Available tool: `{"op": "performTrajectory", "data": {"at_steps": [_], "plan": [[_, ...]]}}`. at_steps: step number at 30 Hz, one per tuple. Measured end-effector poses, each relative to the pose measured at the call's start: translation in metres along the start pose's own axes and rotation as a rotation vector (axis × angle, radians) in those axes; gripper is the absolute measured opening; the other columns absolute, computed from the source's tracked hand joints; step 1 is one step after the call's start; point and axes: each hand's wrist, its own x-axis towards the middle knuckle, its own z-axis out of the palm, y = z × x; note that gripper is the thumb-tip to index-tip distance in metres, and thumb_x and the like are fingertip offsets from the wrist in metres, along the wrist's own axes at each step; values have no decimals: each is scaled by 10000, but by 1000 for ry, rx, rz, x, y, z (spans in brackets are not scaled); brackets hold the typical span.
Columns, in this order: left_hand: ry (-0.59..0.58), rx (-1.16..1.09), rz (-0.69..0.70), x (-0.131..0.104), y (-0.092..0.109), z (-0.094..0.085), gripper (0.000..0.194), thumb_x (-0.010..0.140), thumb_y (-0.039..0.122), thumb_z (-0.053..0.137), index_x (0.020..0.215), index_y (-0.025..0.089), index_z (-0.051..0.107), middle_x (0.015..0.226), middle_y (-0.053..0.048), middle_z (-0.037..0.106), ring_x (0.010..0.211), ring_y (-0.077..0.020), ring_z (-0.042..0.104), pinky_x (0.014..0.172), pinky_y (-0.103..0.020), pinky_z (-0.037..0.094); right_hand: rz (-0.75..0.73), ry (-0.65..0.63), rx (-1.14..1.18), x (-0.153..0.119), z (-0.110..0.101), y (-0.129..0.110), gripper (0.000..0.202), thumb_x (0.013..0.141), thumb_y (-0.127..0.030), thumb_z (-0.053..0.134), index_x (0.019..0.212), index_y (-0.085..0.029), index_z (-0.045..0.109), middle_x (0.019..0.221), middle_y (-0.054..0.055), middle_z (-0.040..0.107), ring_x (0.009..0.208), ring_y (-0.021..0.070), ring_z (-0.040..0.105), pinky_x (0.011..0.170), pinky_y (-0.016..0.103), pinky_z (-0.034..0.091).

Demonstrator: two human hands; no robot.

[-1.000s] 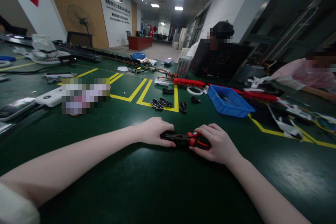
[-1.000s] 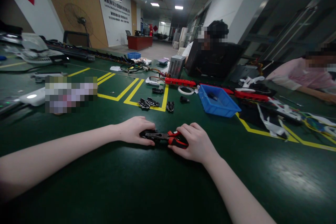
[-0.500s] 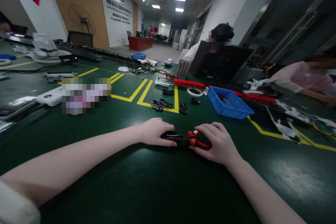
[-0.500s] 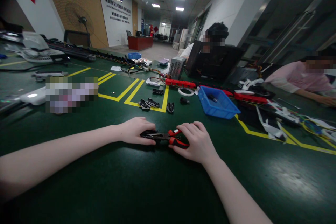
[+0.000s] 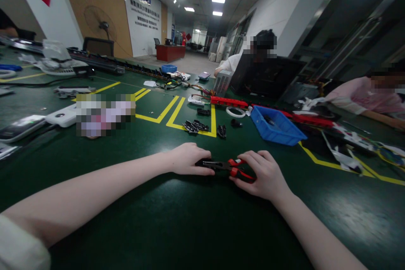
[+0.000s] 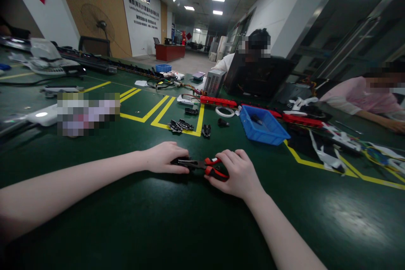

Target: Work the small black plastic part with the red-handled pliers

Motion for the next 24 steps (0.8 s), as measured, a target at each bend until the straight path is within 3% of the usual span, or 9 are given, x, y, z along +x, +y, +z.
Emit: {"op": "performTrajectory", "data": {"at_steps": [14, 24], "plan": [[18, -28, -2, -1, 0, 1, 383, 915, 558, 512, 895, 180, 576, 760, -17, 637, 633, -171, 549, 639, -275, 370, -1, 52, -72, -1, -1, 3, 454, 751, -471, 684, 1081, -180, 571, 987, 99, 697, 866, 251, 649, 814, 423, 403], [21, 1, -13, -1, 1, 0, 390, 923, 552, 500, 875, 173, 578, 737, -21, 629, 641, -178, 563, 603, -275, 362, 19, 20, -33, -1, 0, 2, 400, 755, -478, 677, 1007, -181, 586, 937, 90, 686, 789, 224, 629, 736, 388, 395]]}}
